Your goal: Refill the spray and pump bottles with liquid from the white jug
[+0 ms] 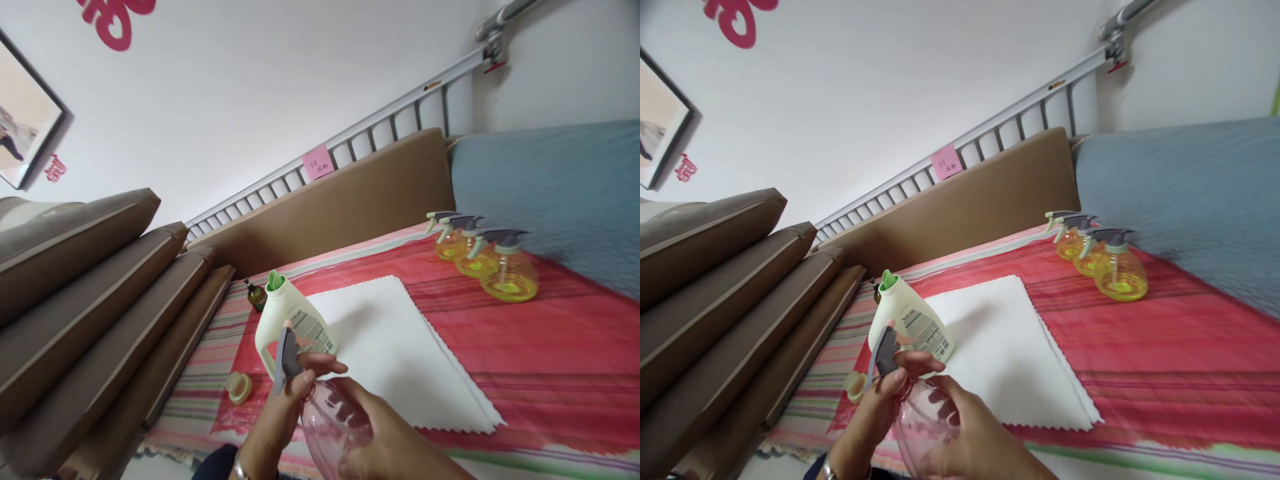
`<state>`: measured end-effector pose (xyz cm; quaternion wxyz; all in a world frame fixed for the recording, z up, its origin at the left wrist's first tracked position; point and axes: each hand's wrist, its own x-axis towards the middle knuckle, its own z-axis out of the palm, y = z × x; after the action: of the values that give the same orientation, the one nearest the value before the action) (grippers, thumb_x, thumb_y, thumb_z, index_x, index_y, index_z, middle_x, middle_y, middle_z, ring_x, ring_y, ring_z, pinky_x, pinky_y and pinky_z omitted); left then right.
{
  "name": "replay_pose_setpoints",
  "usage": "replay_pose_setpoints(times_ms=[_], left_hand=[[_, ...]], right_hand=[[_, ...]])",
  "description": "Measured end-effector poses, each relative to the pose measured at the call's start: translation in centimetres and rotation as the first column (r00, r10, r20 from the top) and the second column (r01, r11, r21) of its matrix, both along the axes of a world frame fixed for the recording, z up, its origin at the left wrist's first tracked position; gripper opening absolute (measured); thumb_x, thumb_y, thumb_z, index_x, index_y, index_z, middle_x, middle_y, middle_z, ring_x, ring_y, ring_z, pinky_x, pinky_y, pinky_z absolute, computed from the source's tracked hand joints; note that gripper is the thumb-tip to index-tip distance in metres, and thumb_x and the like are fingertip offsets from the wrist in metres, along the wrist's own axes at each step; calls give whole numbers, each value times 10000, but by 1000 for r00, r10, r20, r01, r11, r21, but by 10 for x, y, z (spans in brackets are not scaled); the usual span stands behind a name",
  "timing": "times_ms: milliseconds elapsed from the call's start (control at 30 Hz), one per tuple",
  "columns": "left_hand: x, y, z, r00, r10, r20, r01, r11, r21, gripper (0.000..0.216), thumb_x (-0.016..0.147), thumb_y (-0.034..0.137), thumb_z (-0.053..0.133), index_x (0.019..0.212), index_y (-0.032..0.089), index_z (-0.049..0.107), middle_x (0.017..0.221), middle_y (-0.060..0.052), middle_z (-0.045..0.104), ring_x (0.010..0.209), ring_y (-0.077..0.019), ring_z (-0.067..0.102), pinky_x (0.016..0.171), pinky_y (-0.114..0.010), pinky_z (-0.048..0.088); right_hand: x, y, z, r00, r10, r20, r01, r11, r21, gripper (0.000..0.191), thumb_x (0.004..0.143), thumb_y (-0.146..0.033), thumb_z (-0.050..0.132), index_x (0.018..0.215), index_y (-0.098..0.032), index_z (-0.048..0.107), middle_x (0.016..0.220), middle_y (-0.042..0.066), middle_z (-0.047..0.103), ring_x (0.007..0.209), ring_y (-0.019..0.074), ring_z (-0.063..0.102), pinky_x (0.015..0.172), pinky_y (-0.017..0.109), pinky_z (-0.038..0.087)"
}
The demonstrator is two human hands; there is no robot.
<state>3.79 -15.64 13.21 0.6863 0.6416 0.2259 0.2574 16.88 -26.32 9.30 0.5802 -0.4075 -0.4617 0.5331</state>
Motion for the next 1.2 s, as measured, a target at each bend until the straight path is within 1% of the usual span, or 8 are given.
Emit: replay_pose_setpoints(times_ms=[67, 167, 400, 533, 667, 833, 1000, 1200], left_hand=[[-2, 1, 5, 995, -90, -44, 91, 996, 27, 499, 735, 501, 631, 1098, 158, 636, 1068, -155, 674, 1073, -367, 563, 902, -477, 433], [-2, 1, 11, 993, -115, -22, 116, 989, 92, 545, 737, 558, 612, 1115, 164, 619, 1070, -149, 662, 1083, -363, 549, 873, -444, 444], [6, -14, 21, 991, 131, -11, -128, 977, 171, 536, 655, 630, 656, 911, 158, 672, 1006, -123, 665, 983, -332, 572, 869, -421, 445], [12, -16, 16, 952, 299, 66, -306, 913, 271, 428, 631, 549, 702, 840, 178, 669, 1003, -111, 654, 948, -304, 573, 836, -397, 457], [8, -15, 18, 964, 267, 15, -252, 891, 378, 372, 661, 551, 673, 756, 192, 651, 1002, -98, 652, 929, -279, 565, 786, -330, 457], [-2, -15, 29, 990, 123, -71, -88, 924, 373, 435, 723, 595, 598, 783, 174, 694, 916, -110, 692, 915, -285, 583, 846, -351, 454], [2, -18, 21, 935, 328, -132, -278, 913, 298, 333, 762, 497, 622, 858, 194, 719, 924, -80, 706, 930, -259, 604, 858, -315, 463], [10, -13, 4, 916, 388, 106, -402, 889, 219, 424, 677, 450, 720, 992, 170, 670, 1027, -99, 661, 942, -260, 600, 794, -321, 487]], right_hand=[[0, 1, -1, 973, 131, -191, -119, 990, 70, 664, 491, -76, 650, 1135, -203, 550, 1045, 9, 633, 985, 237, 577, 863, 316, 444], [0, 2, -2, 950, 175, -258, -150, 982, 114, 696, 494, -84, 675, 1166, -206, 541, 1033, 12, 628, 999, 242, 572, 889, 338, 436], [8, -3, 2, 992, -64, 105, 65, 998, -10, 780, 509, -165, 698, 1259, -229, 492, 1139, 47, 586, 1070, 264, 524, 942, 368, 406], [8, -4, 1, 983, -100, 155, 109, 993, -50, 821, 488, -144, 709, 1272, -227, 478, 1162, 60, 572, 1050, 272, 527, 906, 363, 426], [6, -4, -1, 991, -61, 123, 70, 995, -71, 829, 469, -132, 723, 1260, -226, 491, 1132, 60, 578, 1029, 275, 527, 846, 339, 451], [7, -6, 3, 994, -40, 106, 38, 999, 21, 826, 502, -92, 711, 1280, -241, 476, 1145, 47, 584, 1029, 248, 539, 894, 333, 430], [8, -8, 13, 962, -186, 198, 178, 982, 57, 816, 534, -90, 698, 1295, -276, 470, 1292, 27, 534, 1150, 240, 480, 1015, 342, 333], [7, -5, 5, 914, -242, 326, 258, 966, -7, 838, 497, -172, 745, 1288, -176, 468, 1270, 103, 541, 1139, 274, 492, 985, 356, 377]])
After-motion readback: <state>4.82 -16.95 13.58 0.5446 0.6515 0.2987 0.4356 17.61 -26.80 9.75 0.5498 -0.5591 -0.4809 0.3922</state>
